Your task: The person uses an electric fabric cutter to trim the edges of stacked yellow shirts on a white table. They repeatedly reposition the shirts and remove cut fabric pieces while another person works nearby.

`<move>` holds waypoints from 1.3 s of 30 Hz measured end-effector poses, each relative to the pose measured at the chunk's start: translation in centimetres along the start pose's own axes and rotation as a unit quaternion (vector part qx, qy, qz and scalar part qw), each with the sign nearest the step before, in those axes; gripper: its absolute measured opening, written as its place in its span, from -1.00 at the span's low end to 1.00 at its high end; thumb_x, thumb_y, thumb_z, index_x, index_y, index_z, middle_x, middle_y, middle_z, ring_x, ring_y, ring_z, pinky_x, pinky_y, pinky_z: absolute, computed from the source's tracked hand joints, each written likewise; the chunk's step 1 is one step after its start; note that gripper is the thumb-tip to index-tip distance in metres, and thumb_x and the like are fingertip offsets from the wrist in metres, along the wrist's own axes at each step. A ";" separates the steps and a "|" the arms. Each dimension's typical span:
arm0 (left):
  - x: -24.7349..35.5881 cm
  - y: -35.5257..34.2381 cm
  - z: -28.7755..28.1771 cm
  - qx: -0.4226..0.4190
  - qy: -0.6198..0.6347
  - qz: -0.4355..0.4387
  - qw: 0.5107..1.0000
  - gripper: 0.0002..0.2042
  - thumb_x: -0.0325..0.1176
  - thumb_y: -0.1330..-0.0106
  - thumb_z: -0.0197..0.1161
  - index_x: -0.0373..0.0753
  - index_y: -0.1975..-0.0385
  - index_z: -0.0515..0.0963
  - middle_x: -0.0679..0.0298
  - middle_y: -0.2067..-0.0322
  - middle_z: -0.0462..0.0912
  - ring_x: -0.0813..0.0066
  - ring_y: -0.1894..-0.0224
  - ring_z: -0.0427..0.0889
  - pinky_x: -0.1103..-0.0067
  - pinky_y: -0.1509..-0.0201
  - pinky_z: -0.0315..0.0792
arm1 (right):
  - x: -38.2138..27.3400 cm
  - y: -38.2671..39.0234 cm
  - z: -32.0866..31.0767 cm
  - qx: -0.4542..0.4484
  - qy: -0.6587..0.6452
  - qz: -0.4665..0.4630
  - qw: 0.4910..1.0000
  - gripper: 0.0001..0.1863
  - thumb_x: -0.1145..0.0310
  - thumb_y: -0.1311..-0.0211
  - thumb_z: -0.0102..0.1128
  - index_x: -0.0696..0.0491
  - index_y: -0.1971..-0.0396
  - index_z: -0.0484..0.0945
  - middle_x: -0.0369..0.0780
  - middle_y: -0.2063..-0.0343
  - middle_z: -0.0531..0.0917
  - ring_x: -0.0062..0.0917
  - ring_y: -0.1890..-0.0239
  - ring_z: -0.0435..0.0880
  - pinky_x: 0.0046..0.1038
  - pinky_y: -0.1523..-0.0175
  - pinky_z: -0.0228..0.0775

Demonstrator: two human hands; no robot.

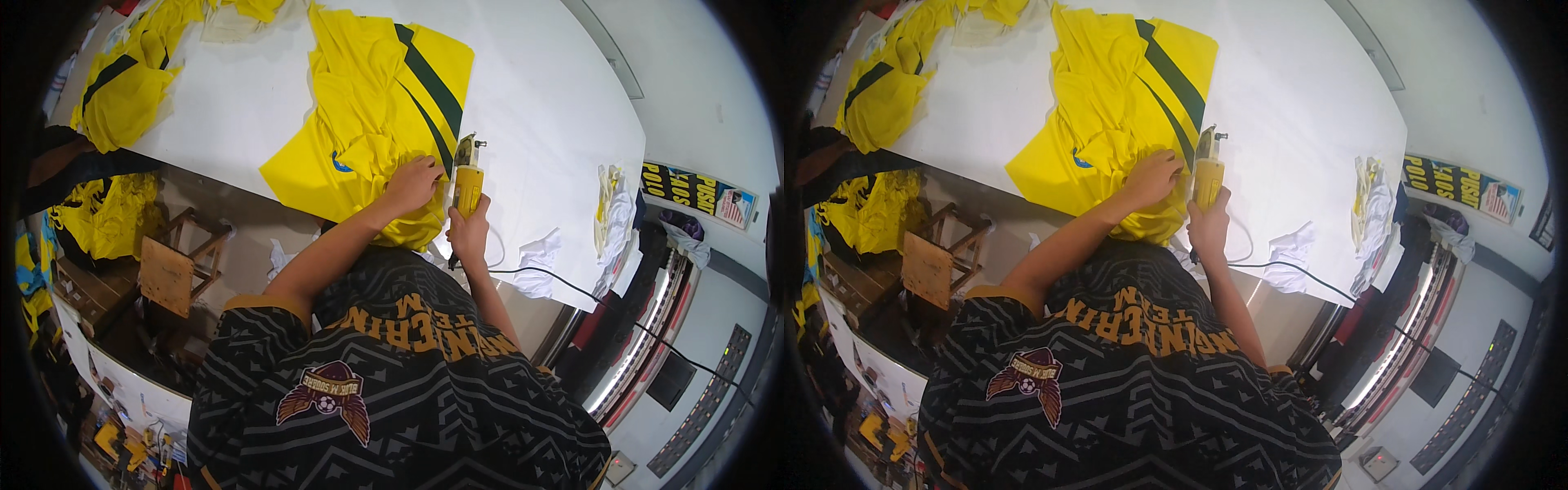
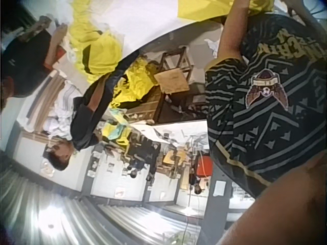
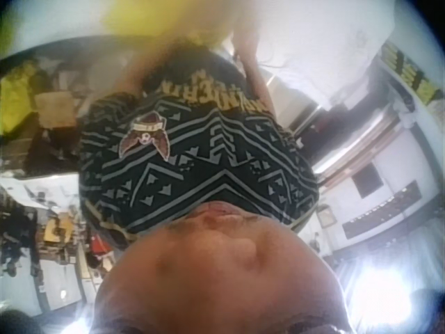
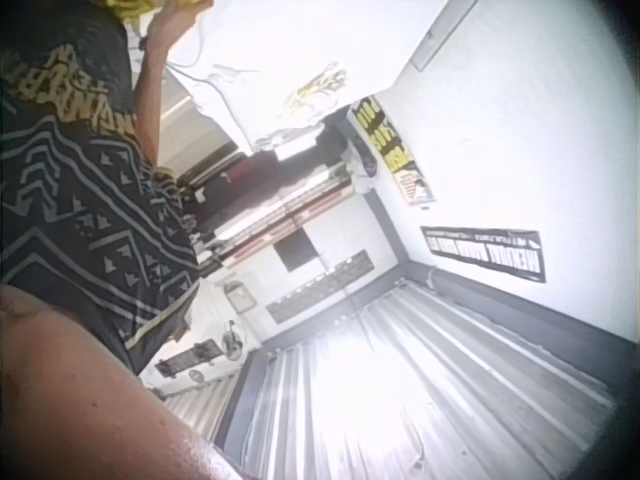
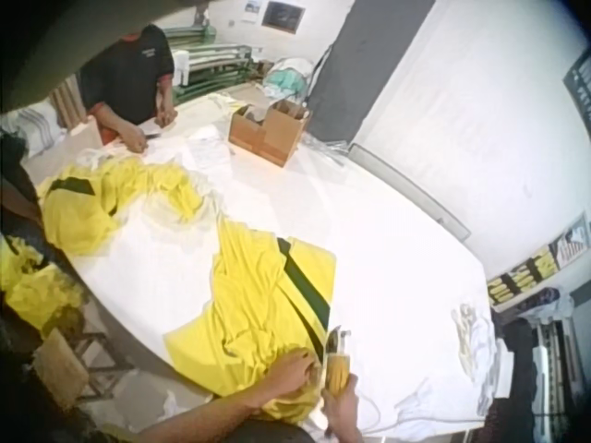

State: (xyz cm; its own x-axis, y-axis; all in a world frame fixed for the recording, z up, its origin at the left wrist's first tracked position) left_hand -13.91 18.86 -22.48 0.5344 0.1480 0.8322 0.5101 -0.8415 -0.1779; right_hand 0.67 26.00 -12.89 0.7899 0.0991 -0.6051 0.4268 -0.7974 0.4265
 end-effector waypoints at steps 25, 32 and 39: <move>0.7 -0.4 -0.6 -0.061 -0.038 -0.007 0.997 -0.75 -0.42 -0.31 0.35 -0.26 0.03 0.69 0.08 0.17 0.63 0.01 0.01 0.66 0.18 -0.04 0.62 | -4.6 -8.9 -0.4 0.007 0.000 -0.006 1.000 -0.32 0.25 -0.32 0.27 0.10 -0.35 0.20 0.21 0.22 0.74 -0.06 0.52 0.79 -0.16 0.44 0.68; 0.5 -0.3 -0.3 -0.035 -0.026 0.008 0.999 -0.88 -0.39 -0.38 0.29 -0.25 0.17 0.61 0.05 0.19 0.60 -0.05 0.06 0.65 0.14 -0.01 0.57 | -6.1 -11.7 -0.4 0.004 0.005 0.002 1.000 -0.30 0.25 -0.31 0.28 0.10 -0.36 0.19 0.22 0.17 0.74 -0.05 0.50 0.81 -0.16 0.42 0.69; 0.4 -0.4 -0.2 -0.042 -0.025 0.013 0.999 -0.87 -0.41 -0.35 0.29 -0.26 0.16 0.59 0.05 0.22 0.58 -0.04 0.08 0.66 0.14 0.04 0.58 | -7.9 -14.8 -0.5 0.016 0.004 -0.007 1.000 -0.30 0.31 -0.33 0.33 0.16 -0.38 0.22 0.13 0.18 0.74 -0.27 0.62 0.76 -0.31 0.56 0.68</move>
State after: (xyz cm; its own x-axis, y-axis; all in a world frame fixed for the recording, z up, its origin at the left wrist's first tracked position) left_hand -14.00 19.14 -21.97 0.5807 0.1494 0.8003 0.4386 -0.8856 -0.1529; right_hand -11.68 37.32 -14.04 0.7882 0.1146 -0.6047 0.4225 -0.8152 0.3962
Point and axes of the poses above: each hand's wrist, its own y-axis away from the middle knuckle, its own z-axis out of the palm, x = y × z, the point moved 3 cm from there along -y, towards the middle knuckle
